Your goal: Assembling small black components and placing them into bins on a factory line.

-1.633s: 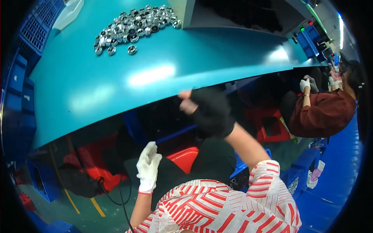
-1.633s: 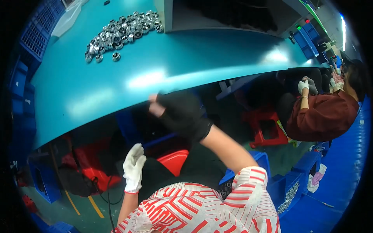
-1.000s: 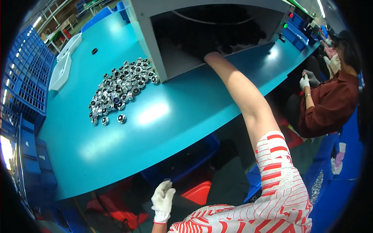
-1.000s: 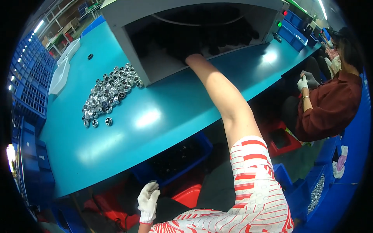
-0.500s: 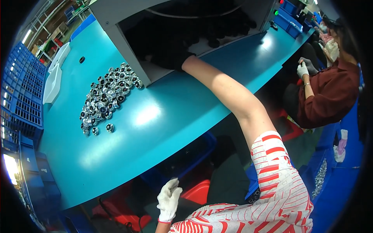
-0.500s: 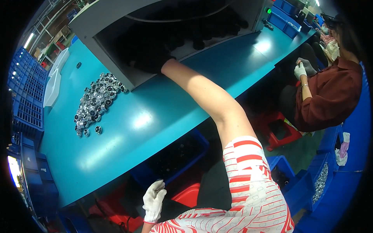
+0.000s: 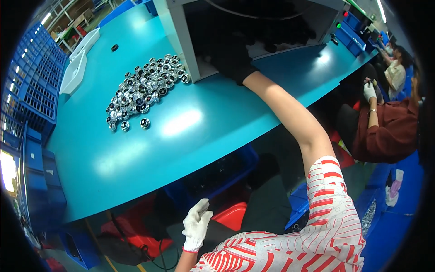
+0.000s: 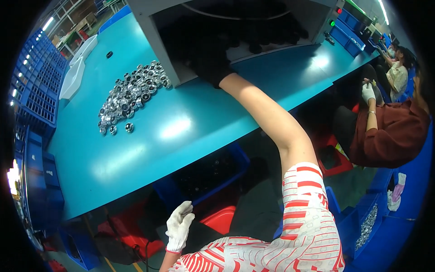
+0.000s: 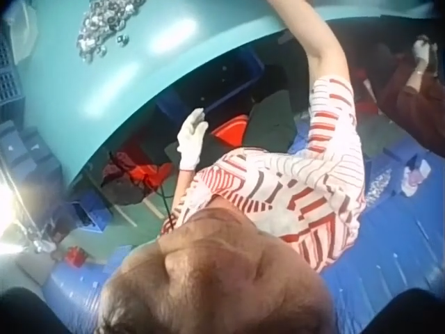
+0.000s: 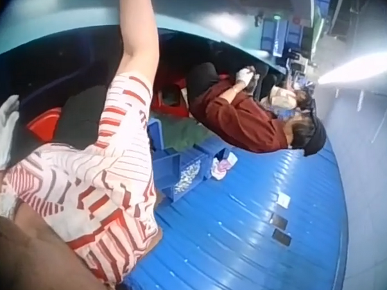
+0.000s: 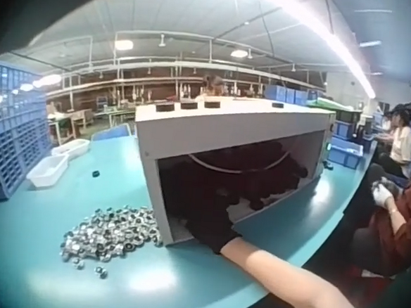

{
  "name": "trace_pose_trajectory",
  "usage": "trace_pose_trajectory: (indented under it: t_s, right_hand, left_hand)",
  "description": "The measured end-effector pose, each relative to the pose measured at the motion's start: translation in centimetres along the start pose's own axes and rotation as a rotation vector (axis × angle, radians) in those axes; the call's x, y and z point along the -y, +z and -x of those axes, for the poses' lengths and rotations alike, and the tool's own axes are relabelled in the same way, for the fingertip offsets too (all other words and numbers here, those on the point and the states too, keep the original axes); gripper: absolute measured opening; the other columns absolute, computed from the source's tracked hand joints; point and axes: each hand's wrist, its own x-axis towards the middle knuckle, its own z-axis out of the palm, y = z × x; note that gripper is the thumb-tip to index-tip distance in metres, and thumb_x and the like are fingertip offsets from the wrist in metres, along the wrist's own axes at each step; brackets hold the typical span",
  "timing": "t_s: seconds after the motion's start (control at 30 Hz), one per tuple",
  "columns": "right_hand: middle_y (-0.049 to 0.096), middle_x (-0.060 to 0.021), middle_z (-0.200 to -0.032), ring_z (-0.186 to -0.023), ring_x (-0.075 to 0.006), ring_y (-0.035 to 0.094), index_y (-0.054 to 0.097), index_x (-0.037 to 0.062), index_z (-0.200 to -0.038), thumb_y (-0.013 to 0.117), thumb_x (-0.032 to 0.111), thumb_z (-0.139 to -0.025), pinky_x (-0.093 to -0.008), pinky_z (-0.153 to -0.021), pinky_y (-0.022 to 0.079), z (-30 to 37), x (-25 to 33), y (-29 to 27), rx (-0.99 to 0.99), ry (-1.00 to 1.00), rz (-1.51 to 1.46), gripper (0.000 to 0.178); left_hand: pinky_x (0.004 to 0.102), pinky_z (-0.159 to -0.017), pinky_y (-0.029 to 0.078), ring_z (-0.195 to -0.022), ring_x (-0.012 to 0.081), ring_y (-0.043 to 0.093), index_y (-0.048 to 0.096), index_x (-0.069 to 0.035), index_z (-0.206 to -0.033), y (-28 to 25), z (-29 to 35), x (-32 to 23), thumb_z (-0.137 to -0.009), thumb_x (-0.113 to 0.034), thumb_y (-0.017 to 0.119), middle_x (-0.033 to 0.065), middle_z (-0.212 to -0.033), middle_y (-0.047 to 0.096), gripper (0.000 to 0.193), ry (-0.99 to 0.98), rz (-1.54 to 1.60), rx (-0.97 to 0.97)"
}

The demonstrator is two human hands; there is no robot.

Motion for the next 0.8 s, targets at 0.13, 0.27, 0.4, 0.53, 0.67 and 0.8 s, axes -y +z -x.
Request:
trace_pose_trajectory:
  t_s: [0.13, 0.27, 0.4, 0.53, 0.67, 0.8]
  right_hand:
    - [0.056, -0.0160, -0.119, -0.107, -0.0333, 0.055, 0.058, 0.0101, -0.119, 0.066, 0.033, -0.081, -0.0433, -0.089, 0.046, 1.1, 0.3, 0.1, -0.034, 0.215, -0.155, 0.044]
    - [0.064, -0.0162, -0.105, -0.098, -0.0327, 0.061, 0.065, 0.0062, -0.109, 0.068, 0.039, -0.081, -0.0413, -0.084, 0.047, 2.8, 2.2, -3.5, 0.062, 0.445, -0.590, 0.043]
    - [0.067, -0.0122, -0.091, -0.083, -0.0197, 0.063, 0.066, 0.0022, -0.105, 0.070, 0.040, -0.080, -0.0321, -0.074, 0.049, 8.0, 6.1, -6.8, 0.121, 0.581, -0.804, 0.046]
    - [0.066, -0.0040, -0.090, -0.082, -0.0092, 0.059, 0.064, -0.0001, -0.103, 0.072, 0.021, -0.081, -0.0251, -0.074, 0.048, 15.6, 14.9, -11.0, 0.287, 0.645, -1.331, 0.032]
    - [0.067, -0.0052, -0.095, -0.090, -0.0096, 0.059, 0.065, 0.0018, -0.103, 0.069, 0.019, -0.084, -0.0257, -0.081, 0.047, 21.5, 19.5, -10.7, 0.602, 0.717, -1.418, 0.026]
    - [0.067, -0.0073, -0.098, -0.090, -0.0102, 0.060, 0.063, 0.0013, -0.112, 0.064, 0.020, -0.089, -0.0259, -0.080, 0.047, 25.0, 22.9, -10.5, 0.759, 0.828, -1.490, 0.030]
  left_hand:
    - [0.0323, -0.096, 0.047, -0.112, 0.0253, 0.059, 0.054, 0.001, -0.124, -0.5, 0.9, 0.7, -0.081, 0.004, 0.061, 0.0192, -0.121, 0.058, 0.044, 0.018, 0.009, 0.015]
    - [0.0329, -0.096, 0.046, -0.113, 0.0253, 0.057, 0.053, 0.000, -0.125, -0.6, 1.6, 0.8, -0.082, 0.003, 0.060, 0.0184, -0.122, 0.058, 0.043, 0.023, 0.058, 0.041]
    - [0.0329, -0.098, 0.044, -0.116, 0.0242, 0.055, 0.050, 0.001, -0.128, -0.6, 2.0, 0.7, -0.084, 0.004, 0.059, 0.0165, -0.124, 0.056, 0.045, 0.033, 0.166, 0.078]
    - [0.0331, -0.099, 0.043, -0.117, 0.0241, 0.054, 0.044, 0.002, -0.133, -1.1, 2.1, 0.2, -0.089, -0.001, 0.055, 0.0143, -0.129, 0.053, 0.045, 0.057, 0.386, 0.031]
    - [0.0368, -0.100, 0.042, -0.119, 0.0262, 0.051, 0.033, -0.001, -0.141, -0.9, 2.5, -2.9, -0.080, 0.005, 0.065, 0.0196, -0.132, 0.047, 0.070, 0.140, 0.389, -0.010]
    - [0.0321, -0.096, 0.046, -0.109, 0.0219, 0.058, 0.036, 0.006, -0.137, -1.0, 3.2, -2.6, -0.075, 0.010, 0.067, 0.0193, -0.125, 0.054, 0.069, 0.210, 0.332, 0.033]
